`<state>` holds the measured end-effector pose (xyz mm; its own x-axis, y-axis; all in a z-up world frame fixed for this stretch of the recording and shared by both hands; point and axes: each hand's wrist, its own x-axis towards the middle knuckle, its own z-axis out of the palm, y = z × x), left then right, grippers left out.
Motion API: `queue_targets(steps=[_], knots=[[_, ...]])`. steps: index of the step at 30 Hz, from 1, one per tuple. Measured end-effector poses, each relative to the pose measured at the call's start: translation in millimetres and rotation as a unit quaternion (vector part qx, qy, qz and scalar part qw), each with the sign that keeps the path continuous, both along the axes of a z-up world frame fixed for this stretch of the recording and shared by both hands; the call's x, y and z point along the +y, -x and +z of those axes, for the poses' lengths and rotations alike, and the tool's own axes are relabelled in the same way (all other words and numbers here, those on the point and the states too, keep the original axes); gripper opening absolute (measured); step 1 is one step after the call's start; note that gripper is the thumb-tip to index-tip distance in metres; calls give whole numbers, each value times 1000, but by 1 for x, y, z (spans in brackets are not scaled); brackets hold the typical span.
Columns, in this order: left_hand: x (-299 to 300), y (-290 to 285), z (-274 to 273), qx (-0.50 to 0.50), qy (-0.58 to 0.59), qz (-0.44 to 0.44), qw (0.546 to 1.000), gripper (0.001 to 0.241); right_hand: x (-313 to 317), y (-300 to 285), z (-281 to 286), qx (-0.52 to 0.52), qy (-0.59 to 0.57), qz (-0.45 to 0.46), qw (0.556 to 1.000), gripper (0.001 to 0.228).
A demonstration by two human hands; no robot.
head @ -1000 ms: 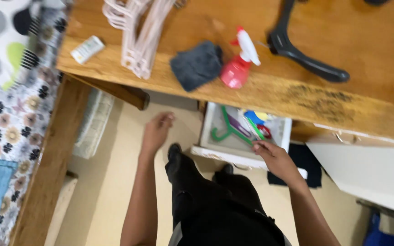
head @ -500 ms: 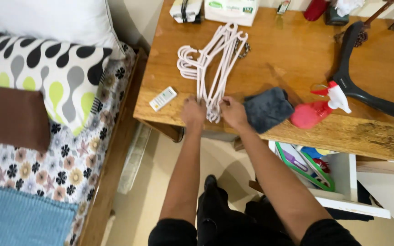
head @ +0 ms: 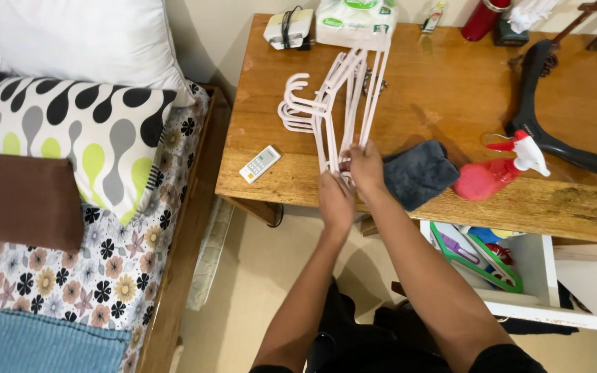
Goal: The person organizes clothes hangers by placing them into a drawer under a wooden table. They then pick up a spray bottle and a cloth, spray the table surface, and wipe it clean.
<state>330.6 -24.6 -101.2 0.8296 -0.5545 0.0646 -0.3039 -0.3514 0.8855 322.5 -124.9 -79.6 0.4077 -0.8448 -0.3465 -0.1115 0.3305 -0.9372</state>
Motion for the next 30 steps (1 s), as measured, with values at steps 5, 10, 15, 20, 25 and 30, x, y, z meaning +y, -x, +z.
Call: queue_targets(steps=[5, 10, 15, 20, 25, 30], knots=[[24, 38, 26, 104, 166, -104, 975, 35, 0, 59, 29, 51, 241, 14, 969, 31], [51, 36, 53, 363, 389, -147, 834, 56, 12, 161, 96, 105, 279, 83, 951, 34], [90, 70, 109, 504, 343, -360, 706, 74, 1, 313, 93, 171, 210, 244, 931, 39], [84, 181, 77, 496, 52, -515, 697, 76, -24, 482, 76, 276, 96, 304, 907, 44], [58, 318, 45, 409, -47, -545, 731, 56, -48, 607, 29, 357, -101, 264, 890, 50], [28, 392, -80, 324, -116, -462, 818, 37, -83, 628, 18, 403, -61, 345, 845, 43]])
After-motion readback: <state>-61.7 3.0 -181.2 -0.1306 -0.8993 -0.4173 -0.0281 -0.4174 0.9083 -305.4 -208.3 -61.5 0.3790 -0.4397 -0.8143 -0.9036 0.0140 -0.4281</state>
